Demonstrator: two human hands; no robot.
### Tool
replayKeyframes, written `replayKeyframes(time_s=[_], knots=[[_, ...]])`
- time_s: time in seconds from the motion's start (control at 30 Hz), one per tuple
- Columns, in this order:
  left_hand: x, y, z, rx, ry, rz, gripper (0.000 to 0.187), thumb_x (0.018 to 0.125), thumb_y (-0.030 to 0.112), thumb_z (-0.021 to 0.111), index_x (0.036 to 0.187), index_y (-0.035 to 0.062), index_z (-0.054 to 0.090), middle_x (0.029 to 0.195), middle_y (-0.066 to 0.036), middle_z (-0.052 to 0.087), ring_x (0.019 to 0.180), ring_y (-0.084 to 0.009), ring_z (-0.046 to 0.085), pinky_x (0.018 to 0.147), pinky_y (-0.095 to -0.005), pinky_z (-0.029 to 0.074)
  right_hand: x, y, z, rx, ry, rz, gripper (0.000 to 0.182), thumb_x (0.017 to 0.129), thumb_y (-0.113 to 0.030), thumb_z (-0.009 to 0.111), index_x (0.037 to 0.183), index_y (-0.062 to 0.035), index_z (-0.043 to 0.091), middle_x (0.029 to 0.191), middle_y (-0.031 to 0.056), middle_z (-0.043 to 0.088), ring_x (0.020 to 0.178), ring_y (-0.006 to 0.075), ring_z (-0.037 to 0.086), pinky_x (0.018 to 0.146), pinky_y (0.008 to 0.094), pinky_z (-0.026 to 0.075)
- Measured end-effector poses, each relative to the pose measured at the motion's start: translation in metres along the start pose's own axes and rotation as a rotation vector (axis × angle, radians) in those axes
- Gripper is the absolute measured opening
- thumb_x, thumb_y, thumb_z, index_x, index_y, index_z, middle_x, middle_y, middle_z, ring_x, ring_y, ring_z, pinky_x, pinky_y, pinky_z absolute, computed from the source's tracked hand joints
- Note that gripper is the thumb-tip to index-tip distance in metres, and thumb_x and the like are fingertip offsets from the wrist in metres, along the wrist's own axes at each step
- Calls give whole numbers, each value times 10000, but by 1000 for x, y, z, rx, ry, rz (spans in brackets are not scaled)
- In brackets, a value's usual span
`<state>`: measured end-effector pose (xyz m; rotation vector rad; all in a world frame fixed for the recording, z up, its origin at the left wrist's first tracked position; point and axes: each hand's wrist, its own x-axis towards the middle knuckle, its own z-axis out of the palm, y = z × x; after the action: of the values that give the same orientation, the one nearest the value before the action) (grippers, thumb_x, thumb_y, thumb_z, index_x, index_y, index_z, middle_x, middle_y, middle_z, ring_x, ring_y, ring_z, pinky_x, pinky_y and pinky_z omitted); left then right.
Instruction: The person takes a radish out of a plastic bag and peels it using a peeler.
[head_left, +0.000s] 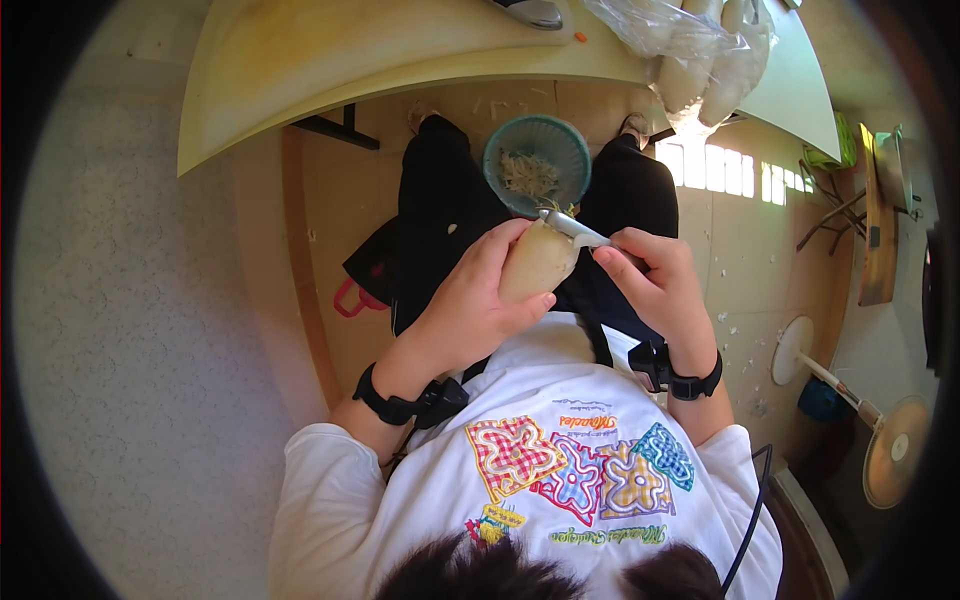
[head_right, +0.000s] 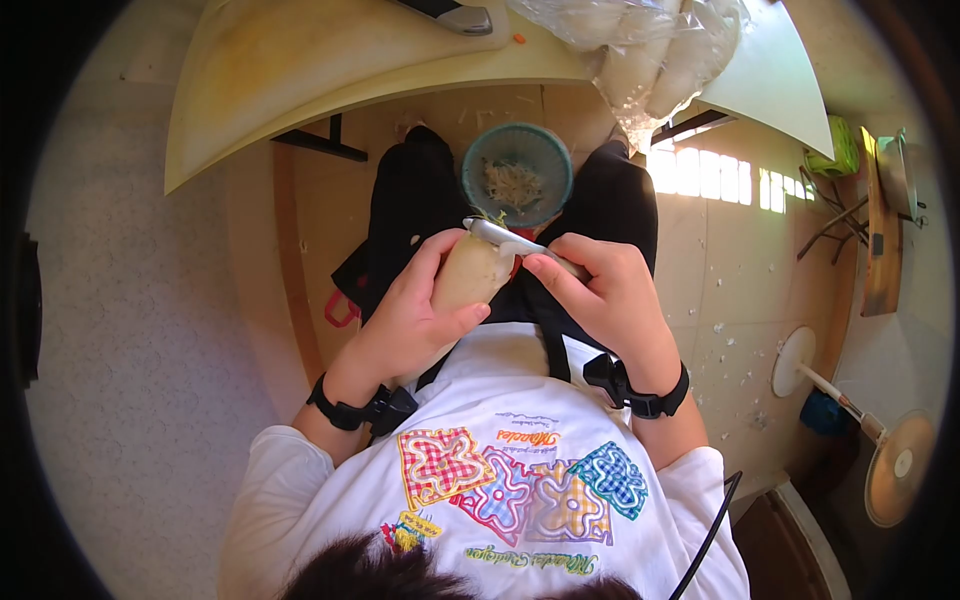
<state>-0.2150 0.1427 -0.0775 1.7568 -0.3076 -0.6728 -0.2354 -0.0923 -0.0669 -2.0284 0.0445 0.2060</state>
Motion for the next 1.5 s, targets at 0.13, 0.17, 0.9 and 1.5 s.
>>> replayKeyframes(time_s=[0.13, 0.17, 0.9, 1.5], knots=[[1, -2, 2, -6, 5, 13, 659, 822, 203, 727, 1368, 7, 412, 1287, -194, 526, 1193, -321, 529, 1032, -395, 414, 0, 3, 1, 16, -10, 26, 264, 885, -197, 727, 769, 15, 621, 546, 63, 382, 514, 122, 322, 471, 303, 297], [1, -3, 2, 2, 3, 20, 658, 824, 205, 726, 1367, 6, 412, 1289, -196, 525, 1192, -323, 529, 1031, -396, 415, -1, 4, 3, 27, 5, 16, 266, 886, -198, 725, 768, 15, 619, 544, 59, 377, 514, 117, 318, 470, 303, 293], [-2, 2, -2, 19, -21, -18, 683, 837, 144, 723, 1410, 36, 366, 1262, -107, 506, 1163, -187, 509, 1002, -326, 423, -2, 23, -6, 272, 25, 168, 288, 960, -232, 651, 785, -5, 647, 575, -50, 471, 533, 25, 405, 477, 226, 306], [1, -4, 5, 54, 94, 73, 666, 800, 177, 753, 1350, 15, 414, 1241, -186, 558, 1150, -343, 547, 995, -415, 434, -8, -12, 7, -29, -146, -91, 254, 821, -254, 781, 799, -21, 684, 581, 82, 546, 505, 208, 521, 483, 311, 391]])
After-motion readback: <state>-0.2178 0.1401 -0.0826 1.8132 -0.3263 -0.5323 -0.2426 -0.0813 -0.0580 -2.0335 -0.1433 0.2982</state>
